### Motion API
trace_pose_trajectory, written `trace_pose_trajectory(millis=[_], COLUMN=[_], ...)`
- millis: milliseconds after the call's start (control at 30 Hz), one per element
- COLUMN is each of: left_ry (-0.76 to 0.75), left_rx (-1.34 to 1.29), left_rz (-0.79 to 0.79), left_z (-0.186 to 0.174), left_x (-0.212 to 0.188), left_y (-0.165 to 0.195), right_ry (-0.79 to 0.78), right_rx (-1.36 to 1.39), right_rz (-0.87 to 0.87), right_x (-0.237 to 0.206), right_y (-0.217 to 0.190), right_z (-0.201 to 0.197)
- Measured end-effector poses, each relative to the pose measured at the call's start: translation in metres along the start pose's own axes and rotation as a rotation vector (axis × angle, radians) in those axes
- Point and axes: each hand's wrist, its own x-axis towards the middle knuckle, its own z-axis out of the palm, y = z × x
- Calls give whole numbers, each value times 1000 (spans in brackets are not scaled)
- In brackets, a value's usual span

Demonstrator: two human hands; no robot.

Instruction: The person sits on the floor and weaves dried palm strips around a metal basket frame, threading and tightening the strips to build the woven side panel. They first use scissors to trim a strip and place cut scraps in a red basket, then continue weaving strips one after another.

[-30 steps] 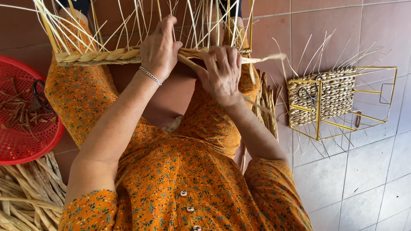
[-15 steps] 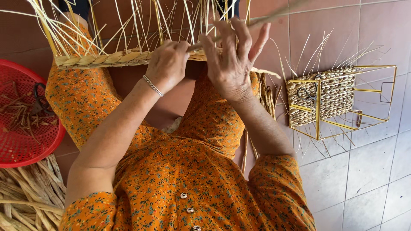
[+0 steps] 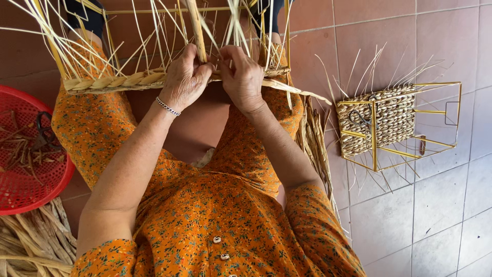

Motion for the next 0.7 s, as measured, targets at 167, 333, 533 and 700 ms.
trace_pose_trajectory(millis=[167, 333, 533, 700], left_ry=[80, 124, 96, -38], left_rx=[48, 226, -330, -102], left_rz=[165, 87, -77, 56], left_z=[11, 21, 20, -4], left_x=[3, 7, 2, -9], left_y=[-2, 4, 11, 11], right_ry=[16, -48, 83, 21], right_rx=[262, 263, 248, -81], right_rz=[26, 5, 142, 141], right_x=[-3, -7, -4, 12], right_y=[-8, -3, 32, 42], right_z=[-9, -12, -10, 7])
